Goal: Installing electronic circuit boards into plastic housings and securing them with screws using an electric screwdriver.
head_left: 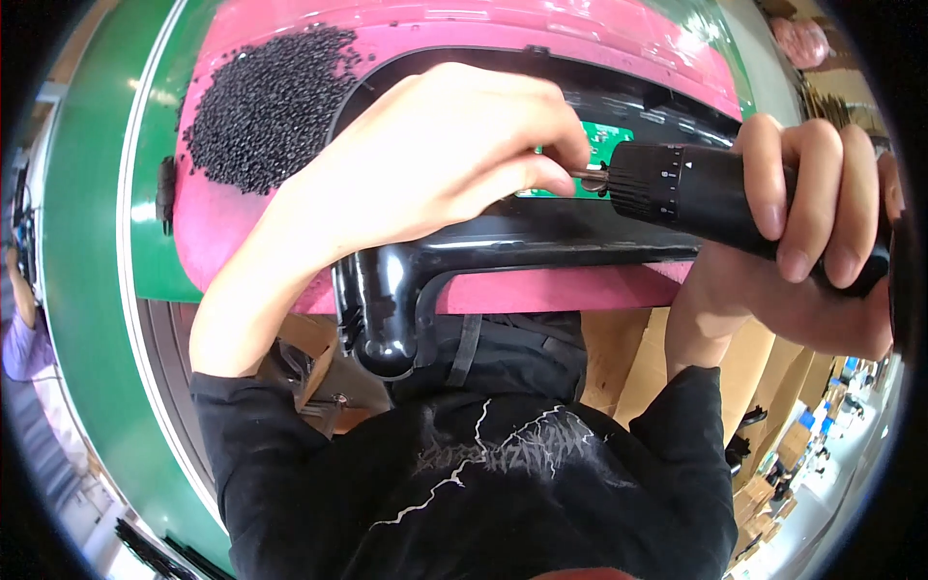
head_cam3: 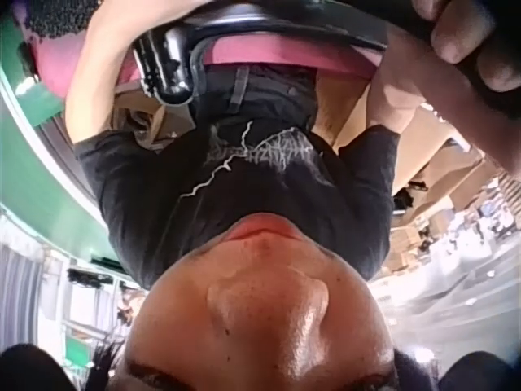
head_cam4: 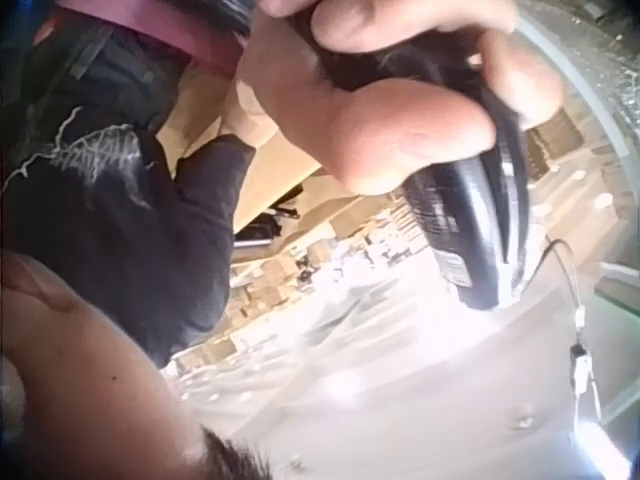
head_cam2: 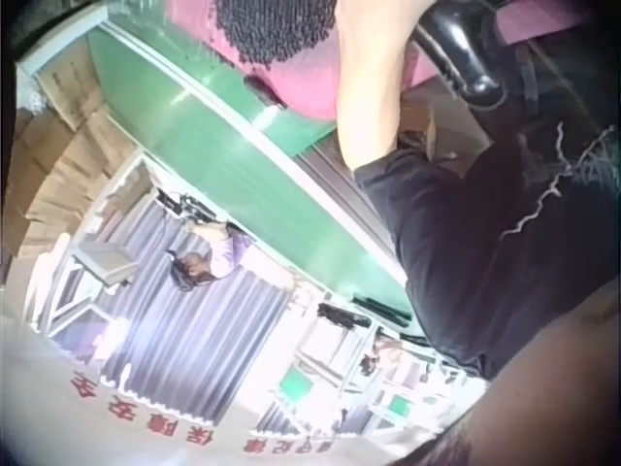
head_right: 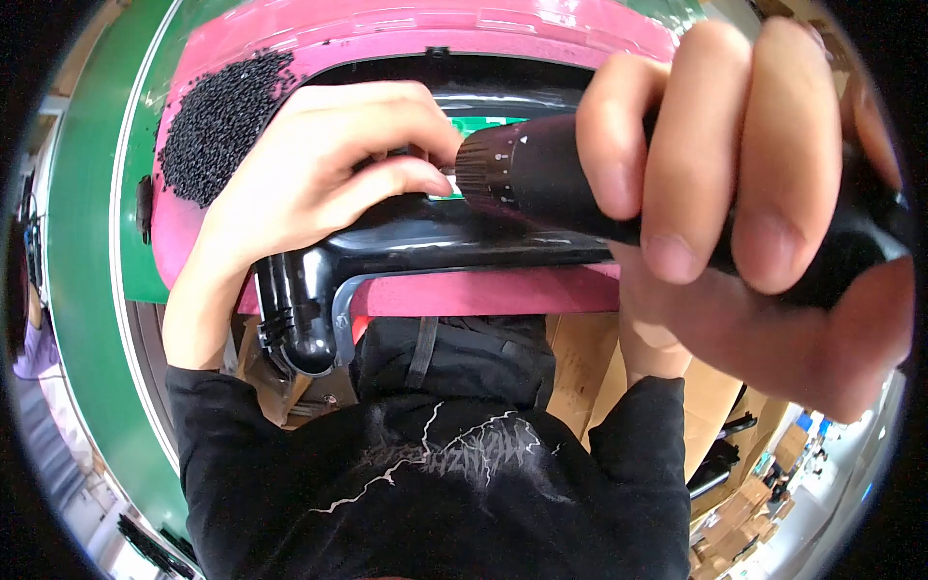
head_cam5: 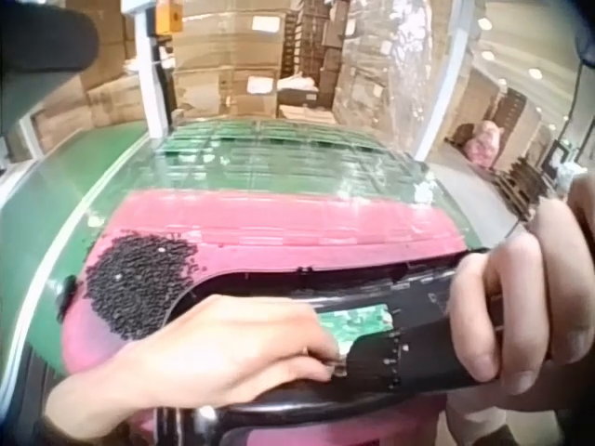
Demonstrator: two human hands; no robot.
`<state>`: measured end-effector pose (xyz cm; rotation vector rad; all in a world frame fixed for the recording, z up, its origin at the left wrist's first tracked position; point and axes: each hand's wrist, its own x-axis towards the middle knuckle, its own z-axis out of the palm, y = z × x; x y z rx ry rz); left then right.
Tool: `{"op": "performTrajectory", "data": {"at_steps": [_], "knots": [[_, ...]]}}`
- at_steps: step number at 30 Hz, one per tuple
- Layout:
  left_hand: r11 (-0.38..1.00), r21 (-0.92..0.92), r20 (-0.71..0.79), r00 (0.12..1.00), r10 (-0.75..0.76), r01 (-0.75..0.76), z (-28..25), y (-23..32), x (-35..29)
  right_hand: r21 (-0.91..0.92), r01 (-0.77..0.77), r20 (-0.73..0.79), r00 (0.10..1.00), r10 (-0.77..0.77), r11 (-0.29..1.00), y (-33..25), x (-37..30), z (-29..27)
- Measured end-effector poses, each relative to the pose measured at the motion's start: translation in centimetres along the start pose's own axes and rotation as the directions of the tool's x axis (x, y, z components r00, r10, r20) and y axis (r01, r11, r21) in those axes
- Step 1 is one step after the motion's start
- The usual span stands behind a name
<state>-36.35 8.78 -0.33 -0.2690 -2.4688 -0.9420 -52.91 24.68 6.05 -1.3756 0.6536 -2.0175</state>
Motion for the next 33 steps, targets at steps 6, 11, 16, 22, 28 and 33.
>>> {"op": "performTrajectory", "data": {"at_steps": [6,11,16,22,28,33], "knots": [[0.968,0.141,0.024,0.977,-0.213,0.208,-0.1,0.3,-0.2,-0.137,-0.093,0.082,0.991,0.105,0.986,-0.7,-0.1,-3.2],[0.976,0.135,0.064,0.981,-0.183,0.173,0.0,0.7,0.0,-0.241,-0.158,0.113,0.975,0.189,0.958,-0.1,-0.3,-4.8],[0.958,0.255,-0.057,0.987,0.152,-0.133,-0.7,2.6,1.7,-0.287,-0.165,0.136,0.968,0.211,0.944,-0.4,-0.5,-5.4],[0.95,0.043,-0.187,0.937,-0.295,0.308,0.2,13.0,2.8,-0.24,-0.174,0.108,0.973,0.204,0.955,0.9,-0.8,-5.4],[0.968,-0.054,-0.306,0.919,-0.25,0.245,-0.4,11.7,-0.9,-0.074,-0.207,-0.199,0.962,0.189,0.975,2.1,-2.4,-2.1],[0.976,-0.092,-0.396,0.893,-0.216,0.195,0.1,10.9,-2.3,-0.089,-0.258,-0.316,0.923,0.218,0.962,1.2,-1.5,-4.2]]}}
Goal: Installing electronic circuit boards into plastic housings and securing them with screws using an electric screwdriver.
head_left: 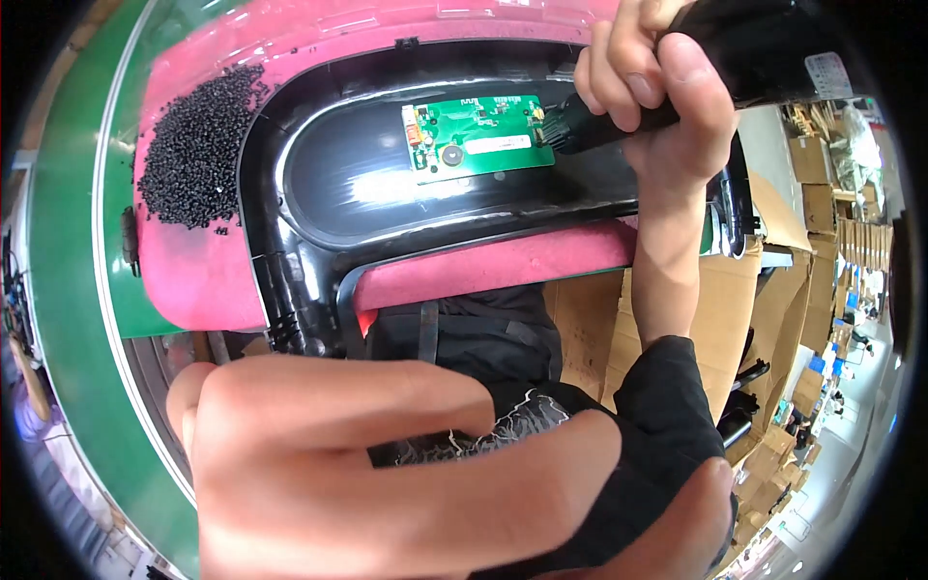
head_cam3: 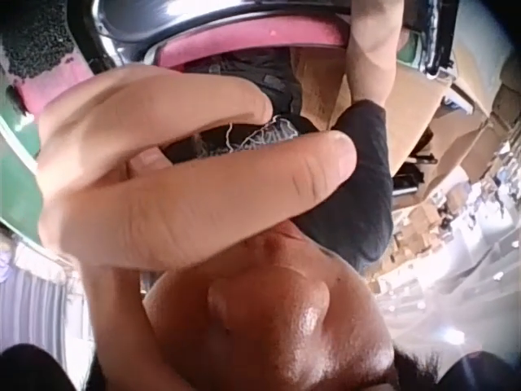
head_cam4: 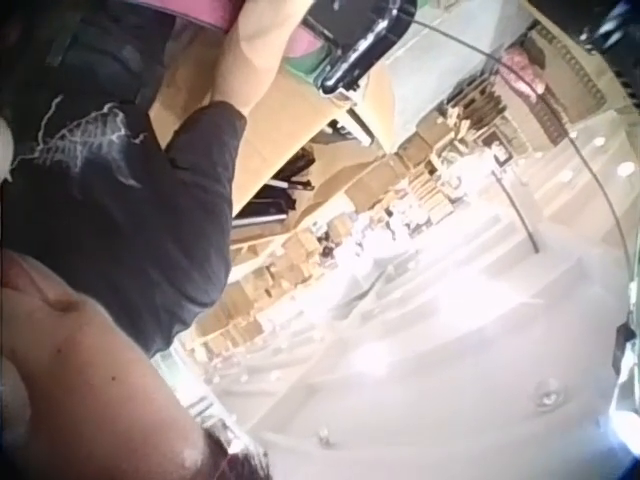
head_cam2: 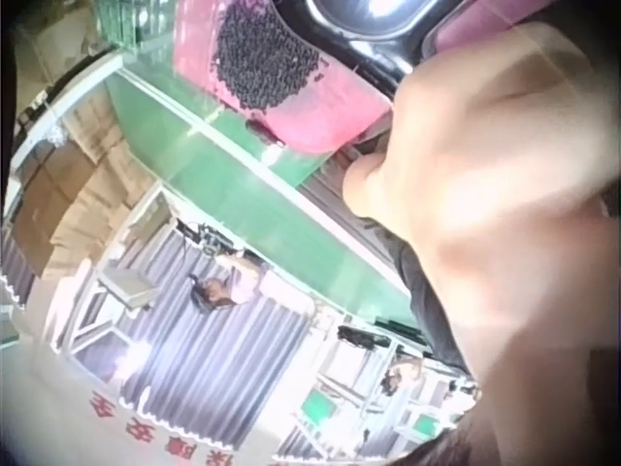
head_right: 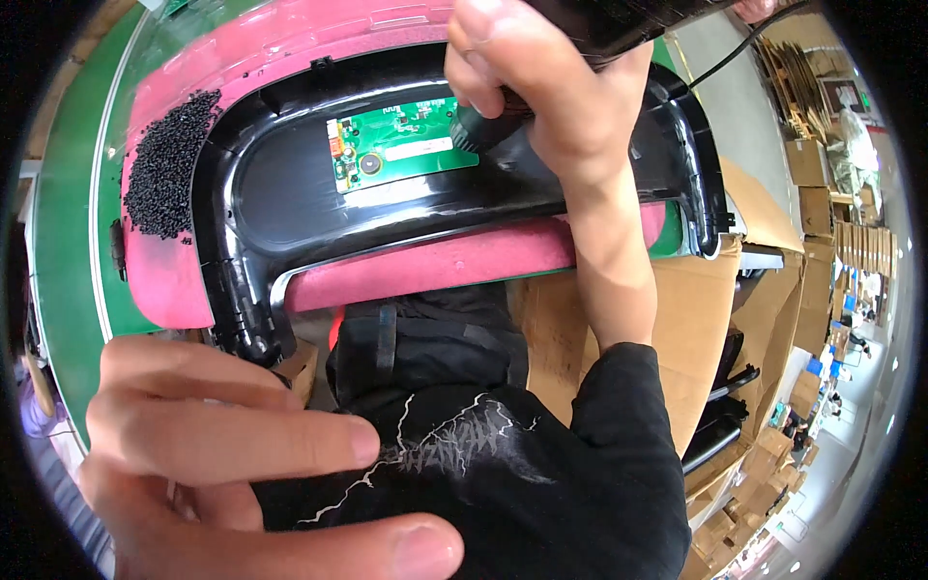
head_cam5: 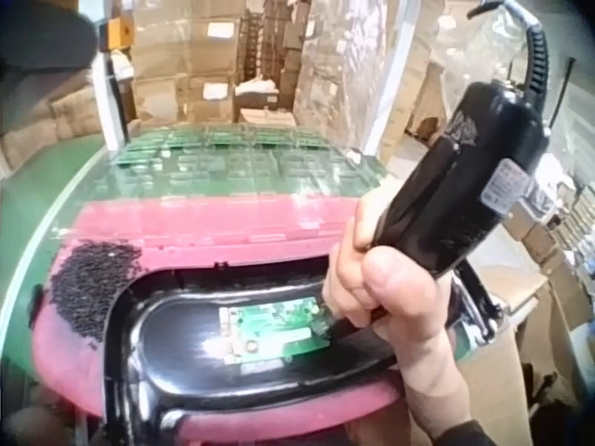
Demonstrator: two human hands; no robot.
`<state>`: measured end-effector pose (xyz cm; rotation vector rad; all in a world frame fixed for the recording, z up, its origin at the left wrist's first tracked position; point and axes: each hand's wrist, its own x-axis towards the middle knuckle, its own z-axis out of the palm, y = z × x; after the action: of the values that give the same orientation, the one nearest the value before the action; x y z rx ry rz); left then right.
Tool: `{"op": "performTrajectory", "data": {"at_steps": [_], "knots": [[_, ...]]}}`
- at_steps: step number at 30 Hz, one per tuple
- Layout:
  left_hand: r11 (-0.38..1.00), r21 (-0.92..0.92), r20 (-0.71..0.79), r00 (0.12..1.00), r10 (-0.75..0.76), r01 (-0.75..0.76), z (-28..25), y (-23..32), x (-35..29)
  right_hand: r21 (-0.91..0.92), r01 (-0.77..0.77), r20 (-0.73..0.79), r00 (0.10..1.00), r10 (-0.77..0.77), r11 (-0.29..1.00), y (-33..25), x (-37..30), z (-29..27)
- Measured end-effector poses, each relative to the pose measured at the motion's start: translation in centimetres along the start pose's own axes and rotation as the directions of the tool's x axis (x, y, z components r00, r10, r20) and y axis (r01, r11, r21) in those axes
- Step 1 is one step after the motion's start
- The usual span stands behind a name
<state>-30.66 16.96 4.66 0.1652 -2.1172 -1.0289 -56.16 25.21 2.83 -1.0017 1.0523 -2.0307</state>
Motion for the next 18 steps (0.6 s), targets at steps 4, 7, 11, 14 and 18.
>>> {"op": "performTrajectory", "data": {"at_steps": [4,7,11,14,18], "knots": [[0.999,0.045,-0.09,0.996,-0.008,0.012,-3.1,1.4,-3.5,0.105,0.024,-0.023,1.0,-0.021,0.994,0.3,0.3,2.0],[0.998,-0.03,-0.128,0.991,0.05,-0.054,-2.8,2.7,-6.0,0.156,-0.107,-0.217,0.966,0.14,0.982,-2.3,2.7,-3.1],[0.998,0.008,-0.172,0.983,0.058,-0.057,-1.7,0.6,-2.8,0.26,-0.161,-0.093,0.977,0.191,0.952,-2.7,3.7,-1.6],[0.767,0.279,-0.153,0.816,-0.558,0.577,-4.5,-1.9,-4.1,0.092,0.082,-0.143,0.987,-0.068,0.992,-3.3,2.0,-2.2],[0.579,0.294,0.0,0.605,-0.796,0.761,-5.2,-3.9,-4.7,-0.371,0.537,0.031,0.823,-0.567,0.758,-3.1,-0.4,7.8]]}}
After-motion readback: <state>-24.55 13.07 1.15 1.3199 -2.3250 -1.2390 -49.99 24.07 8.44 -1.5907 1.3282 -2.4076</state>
